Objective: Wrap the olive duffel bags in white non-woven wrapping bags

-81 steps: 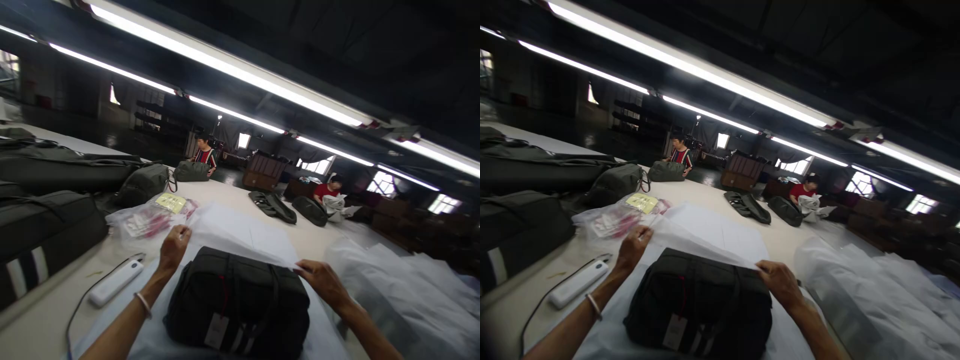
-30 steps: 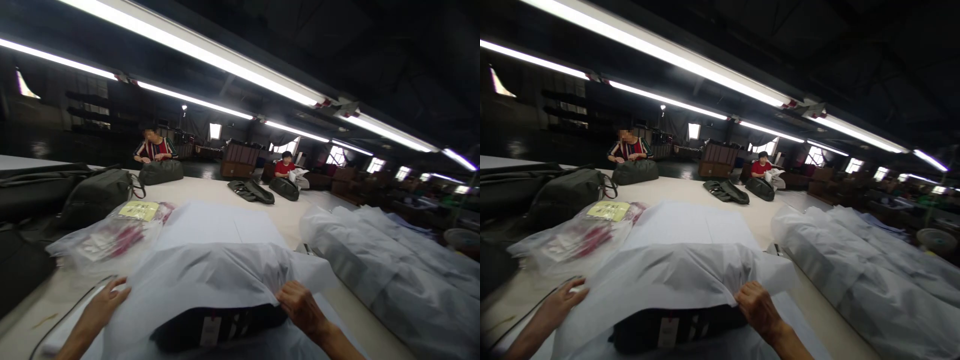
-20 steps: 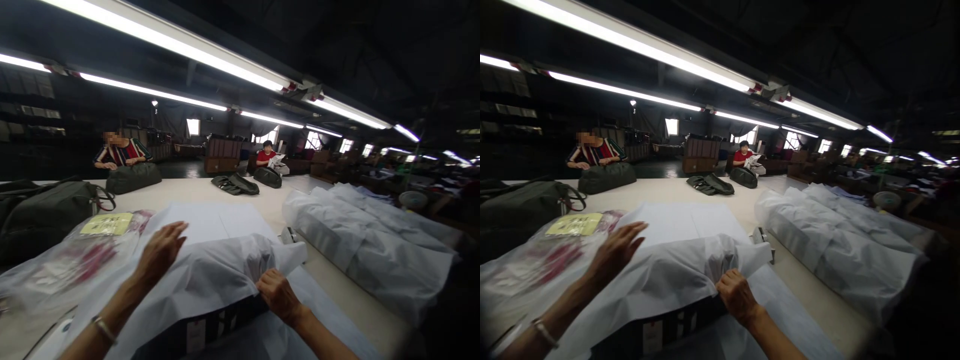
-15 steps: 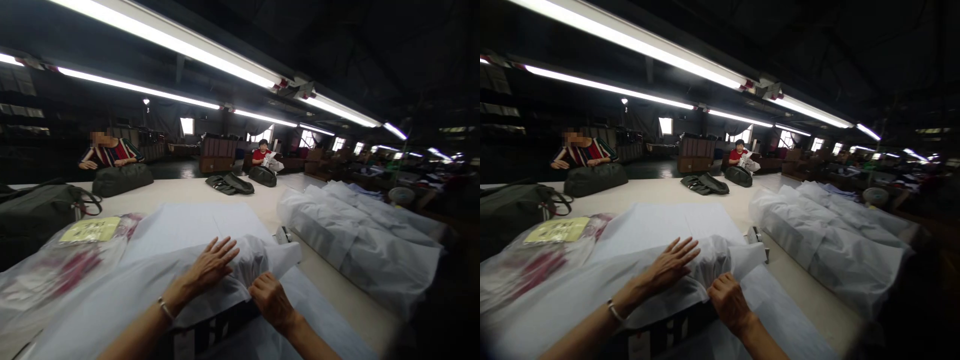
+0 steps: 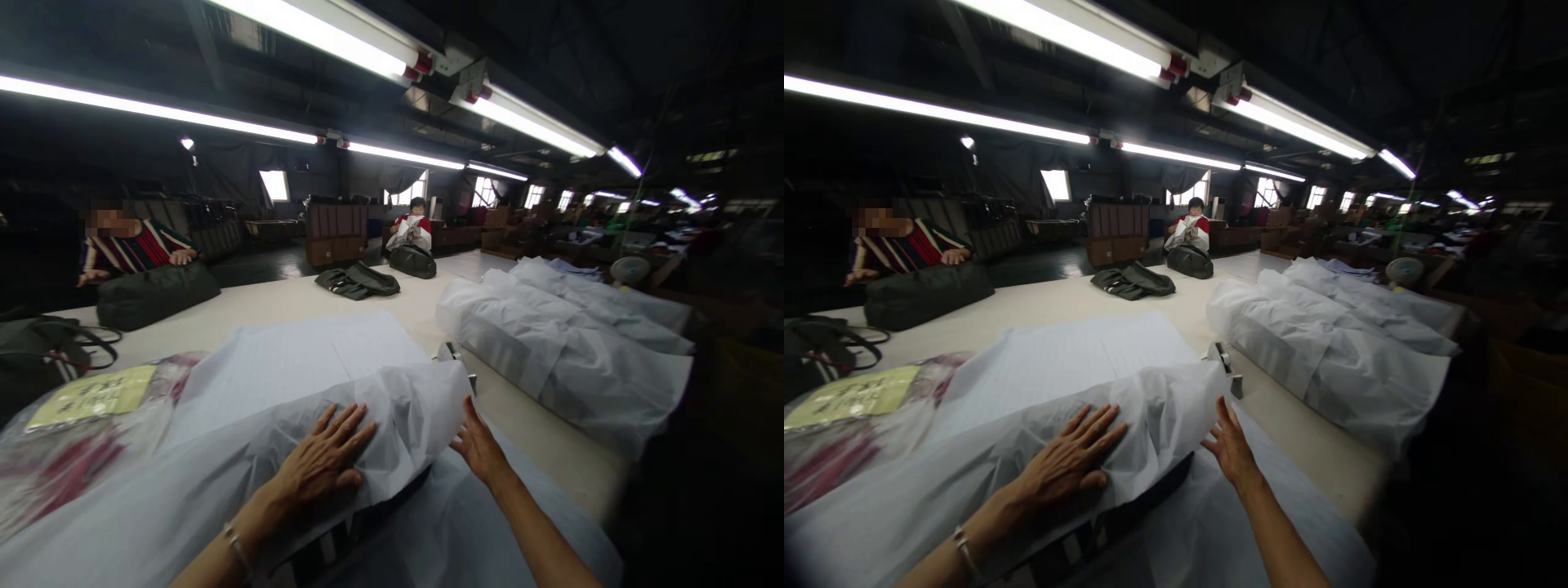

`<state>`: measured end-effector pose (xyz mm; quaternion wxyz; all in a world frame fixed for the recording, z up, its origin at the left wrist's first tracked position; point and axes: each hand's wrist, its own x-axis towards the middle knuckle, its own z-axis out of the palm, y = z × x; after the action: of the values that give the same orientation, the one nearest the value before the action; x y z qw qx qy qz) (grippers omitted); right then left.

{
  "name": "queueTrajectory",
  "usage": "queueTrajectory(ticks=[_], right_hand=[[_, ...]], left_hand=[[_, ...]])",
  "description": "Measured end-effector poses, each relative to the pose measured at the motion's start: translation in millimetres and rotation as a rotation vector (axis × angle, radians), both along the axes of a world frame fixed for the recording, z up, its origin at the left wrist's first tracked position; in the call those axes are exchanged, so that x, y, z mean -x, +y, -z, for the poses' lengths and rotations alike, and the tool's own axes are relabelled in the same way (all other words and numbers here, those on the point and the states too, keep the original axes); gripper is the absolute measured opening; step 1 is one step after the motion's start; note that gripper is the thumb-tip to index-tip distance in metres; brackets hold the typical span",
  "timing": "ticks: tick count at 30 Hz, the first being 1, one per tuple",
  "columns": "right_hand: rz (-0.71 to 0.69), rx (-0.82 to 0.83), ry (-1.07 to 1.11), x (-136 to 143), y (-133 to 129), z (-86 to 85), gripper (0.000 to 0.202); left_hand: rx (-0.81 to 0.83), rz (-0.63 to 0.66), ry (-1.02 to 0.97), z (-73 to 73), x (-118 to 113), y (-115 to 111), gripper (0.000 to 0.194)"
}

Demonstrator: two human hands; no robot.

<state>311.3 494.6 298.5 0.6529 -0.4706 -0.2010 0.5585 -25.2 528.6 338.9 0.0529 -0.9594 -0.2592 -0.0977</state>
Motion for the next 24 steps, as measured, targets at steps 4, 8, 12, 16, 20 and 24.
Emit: queueTrajectory(ticks=[4,8,12,16,20,24], right_hand=[[0.161,-0.053,0.130,-3.0,41.1,-15.9,0.046],[0.372,-0.035,0.081,-19.5,34.6,-1.1,0.035],[0.499,0.007,0.036,-37.6,5.1,19.8,0.041],[0.551,0.071,-0.033,-44.7,-19.1,38.7,0.043],[0.506,0.108,-0.162,-39.3,-47.3,49.3,0.045],[0.544,0.101,-0.374,-11.6,-73.5,31.1,0.048]], left_hand=[[0.001,-0.013,0.010,-1.5,-0.1,-3.0,0.077],[-0.001,-0.004,-0.032,-3.7,0.3,-6.7,0.071],[0.042,0.050,-0.012,-4.9,-0.4,-8.6,0.070],[0.058,0.051,-0.009,-2.3,-2.2,-7.9,0.070],[0.054,0.041,-0.026,0.4,-4.5,-6.3,0.070],[0.051,0.041,-0.011,-2.4,-5.4,-7.9,0.070]])
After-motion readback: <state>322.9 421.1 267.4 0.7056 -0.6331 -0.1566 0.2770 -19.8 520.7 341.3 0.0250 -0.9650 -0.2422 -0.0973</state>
